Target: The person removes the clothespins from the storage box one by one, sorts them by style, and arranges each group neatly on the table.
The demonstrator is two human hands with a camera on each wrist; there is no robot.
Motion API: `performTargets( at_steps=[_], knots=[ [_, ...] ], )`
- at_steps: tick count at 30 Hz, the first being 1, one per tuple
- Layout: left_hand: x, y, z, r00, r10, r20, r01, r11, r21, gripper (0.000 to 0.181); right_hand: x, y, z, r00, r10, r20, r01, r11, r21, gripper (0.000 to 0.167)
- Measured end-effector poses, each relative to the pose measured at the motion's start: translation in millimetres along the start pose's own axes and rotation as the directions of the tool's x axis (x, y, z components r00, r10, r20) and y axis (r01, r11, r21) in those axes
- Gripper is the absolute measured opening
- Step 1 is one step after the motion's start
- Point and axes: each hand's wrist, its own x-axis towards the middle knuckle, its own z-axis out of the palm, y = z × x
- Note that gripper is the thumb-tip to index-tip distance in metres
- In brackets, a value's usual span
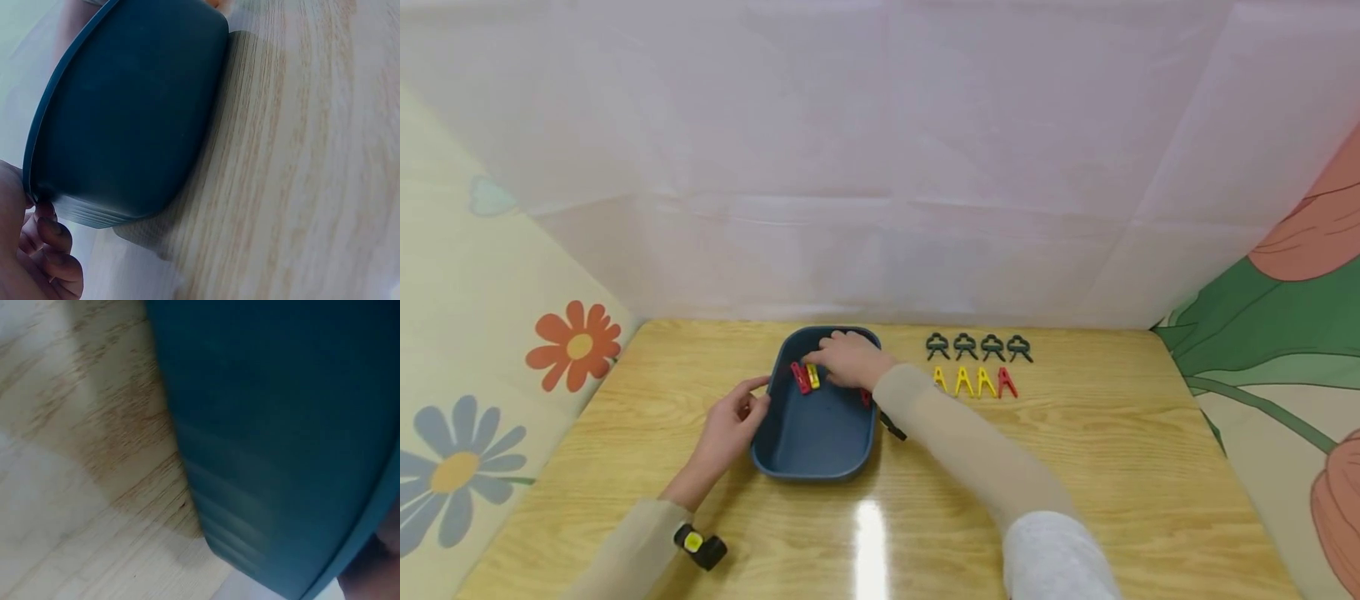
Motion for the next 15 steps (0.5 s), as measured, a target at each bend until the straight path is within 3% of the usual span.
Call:
performTargets(
  at_steps=[9,15],
  knots=[
    [-1.4,0.9,0.8,1.0,0.004,0.001,-0.004,1.0,-0.009,0.034,3.4,-4.5,-0.9,0.999,0.029,-0.013,-0.029,1.0,0.01,0.044],
    [-0.9,0.3,1.1,1.0,0.008,-0.005,-0.008,1.0,0.001,0.034,-2.9,-2.2,-2.8,0.998,-0.01,-0.058,0.013,0.999,0.049,0.03]
  ],
)
